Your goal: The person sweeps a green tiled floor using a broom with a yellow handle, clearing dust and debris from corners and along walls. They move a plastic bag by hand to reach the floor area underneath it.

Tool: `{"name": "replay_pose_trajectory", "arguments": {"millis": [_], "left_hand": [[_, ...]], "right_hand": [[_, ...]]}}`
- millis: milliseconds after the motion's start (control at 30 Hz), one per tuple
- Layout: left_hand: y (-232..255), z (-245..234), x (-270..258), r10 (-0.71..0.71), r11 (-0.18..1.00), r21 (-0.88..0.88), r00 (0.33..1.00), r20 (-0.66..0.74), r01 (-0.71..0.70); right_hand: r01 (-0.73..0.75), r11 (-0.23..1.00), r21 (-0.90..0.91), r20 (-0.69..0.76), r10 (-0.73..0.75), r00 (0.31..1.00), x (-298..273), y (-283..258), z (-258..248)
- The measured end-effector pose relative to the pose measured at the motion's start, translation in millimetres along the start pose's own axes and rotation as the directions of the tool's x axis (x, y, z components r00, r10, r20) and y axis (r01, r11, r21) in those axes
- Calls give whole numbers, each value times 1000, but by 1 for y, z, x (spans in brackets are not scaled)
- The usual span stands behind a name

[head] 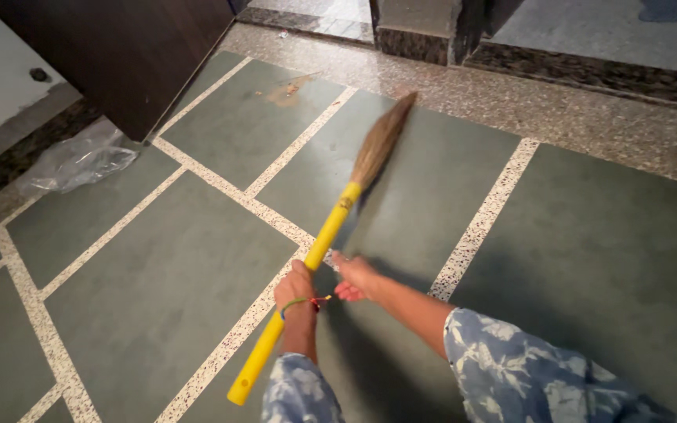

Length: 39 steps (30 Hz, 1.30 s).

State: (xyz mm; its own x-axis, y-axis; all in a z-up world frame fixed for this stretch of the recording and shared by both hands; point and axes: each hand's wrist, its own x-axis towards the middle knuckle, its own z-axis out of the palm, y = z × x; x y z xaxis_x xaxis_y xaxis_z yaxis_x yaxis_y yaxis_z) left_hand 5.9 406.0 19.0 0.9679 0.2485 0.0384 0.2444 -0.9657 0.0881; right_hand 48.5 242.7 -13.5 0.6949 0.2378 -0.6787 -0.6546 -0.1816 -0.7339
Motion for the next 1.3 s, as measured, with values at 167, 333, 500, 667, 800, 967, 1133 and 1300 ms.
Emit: {"name": "replay_pose_trajectory", "arguments": {"millis": [167,333,500,667,800,967,1133,1300], "left_hand": [[33,-56,-20,201,980,-14,978,53,-200],[90,-45,-33,512,853,8,841,173,-521],[106,-8,-33,678,716,62,714,176,-695],[69,10,-20,428,890,12,845,321,-456],[47,-8,-16,295,939,96,915,274,-331],[59,-26,-7,226,973,40,971,79,-229],[113,-22,-9,423,902,9,886,187,-432],[211,31,-25,613,786,-271,757,227,-556]], "right_hand": [[77,997,-12,-553,-70,830,-29,-26,-41],[168,958,232,-877,131,462,-45,-10,-78],[106,981,160,-947,123,296,-34,35,-96],[9,984,180,-672,116,732,-26,30,-88],[40,989,139,-356,13,934,-23,21,-79],[88,981,-175,-760,-191,621,-33,4,-61],[142,641,-754,-643,-765,43,-118,-25,-80],[-43,745,-666,-691,-595,411,-162,-43,-101]]}}
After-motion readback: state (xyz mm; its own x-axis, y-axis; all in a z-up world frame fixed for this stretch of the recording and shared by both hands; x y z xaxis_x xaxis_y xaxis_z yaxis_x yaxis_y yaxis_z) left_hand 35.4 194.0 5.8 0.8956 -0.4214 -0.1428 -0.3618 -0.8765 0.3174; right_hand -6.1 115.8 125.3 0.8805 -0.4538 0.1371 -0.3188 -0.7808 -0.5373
